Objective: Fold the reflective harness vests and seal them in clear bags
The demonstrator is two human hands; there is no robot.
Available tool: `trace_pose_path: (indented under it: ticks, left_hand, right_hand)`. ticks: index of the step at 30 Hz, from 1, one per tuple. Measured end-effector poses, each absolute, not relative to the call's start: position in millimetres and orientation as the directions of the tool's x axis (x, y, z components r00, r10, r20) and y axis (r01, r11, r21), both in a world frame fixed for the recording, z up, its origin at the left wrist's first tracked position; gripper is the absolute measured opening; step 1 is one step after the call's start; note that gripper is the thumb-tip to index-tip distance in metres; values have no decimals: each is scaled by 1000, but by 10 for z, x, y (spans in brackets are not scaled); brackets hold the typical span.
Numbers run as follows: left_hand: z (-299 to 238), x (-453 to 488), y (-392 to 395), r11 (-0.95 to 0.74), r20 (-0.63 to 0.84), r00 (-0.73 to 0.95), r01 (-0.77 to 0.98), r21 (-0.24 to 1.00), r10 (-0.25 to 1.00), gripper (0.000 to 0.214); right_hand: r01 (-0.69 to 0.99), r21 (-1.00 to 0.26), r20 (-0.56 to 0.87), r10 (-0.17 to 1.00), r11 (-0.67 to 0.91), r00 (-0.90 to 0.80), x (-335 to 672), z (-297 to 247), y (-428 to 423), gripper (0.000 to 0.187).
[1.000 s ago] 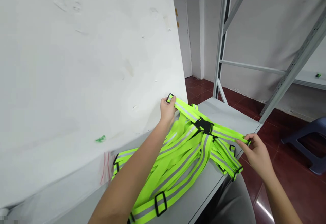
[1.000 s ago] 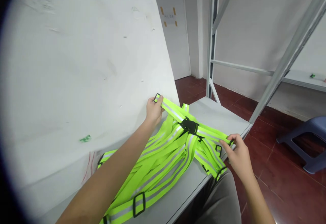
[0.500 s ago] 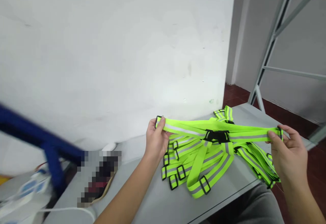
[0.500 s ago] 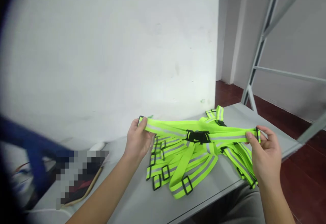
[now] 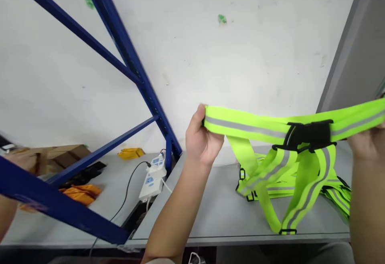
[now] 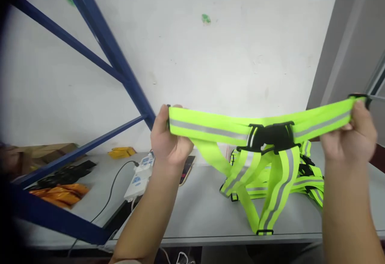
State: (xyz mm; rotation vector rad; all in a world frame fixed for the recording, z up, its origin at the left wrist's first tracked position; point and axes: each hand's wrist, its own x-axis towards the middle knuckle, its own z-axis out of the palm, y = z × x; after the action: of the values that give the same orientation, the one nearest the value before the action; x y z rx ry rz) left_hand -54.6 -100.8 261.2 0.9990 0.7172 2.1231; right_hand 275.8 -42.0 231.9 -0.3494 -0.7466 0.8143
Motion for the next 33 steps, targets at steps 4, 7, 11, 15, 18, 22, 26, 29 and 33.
trace_pose_path:
  ticks: [4, 7, 11, 15, 18, 22, 26, 29, 33]
  left_hand:
    - [2469, -595, -365, -539, 398, -366, -505, 674, 841, 15]
    - [1904, -619, 50, -422, 243, -458, -342, 840, 855, 23]
    - [930, -504, 197, -261, 95, -501, -272, 926, 860, 31]
    - [357, -334, 216, -192, 69, -558, -165, 968, 827, 32]
    - [267, -266, 344, -195, 132, -602, -39, 980, 787, 31]
    - [334, -141, 566, -217, 285, -599, 185, 959, 748, 27]
    - [356, 148, 750, -261, 432, -378, 426, 866, 819, 29]
    - [293, 374, 885, -290, 438, -134, 576, 764, 889, 33]
    - [187, 526, 1035, -321, 335, 119, 687, 652, 935, 34]
  right_hand:
    - [-605, -609, 315, 857, 513, 409, 2680, 2126, 151, 9]
    - [-518, -759, 185, 893, 395, 410, 2605, 1604, 508, 23]
    - [-422, -879, 32, 909, 224, 416, 2501, 723, 670, 40]
    - [-315, -937, -3, 898, 151, 440, 2410, 157, 694, 48]
    - [-240, -961, 30, 911, 140, 412, 2378, 29, 740, 53]
    - [-161, -976, 79, 932, 144, 354, 2391, 44, 788, 56]
    - [-100, -987, 89, 937, 130, 337, 2411, 48, 811, 61]
    - [-73, -990, 86, 940, 117, 331, 2413, 4, 845, 66]
    - [-62, -993, 78, 940, 105, 333, 2424, -65, 900, 69]
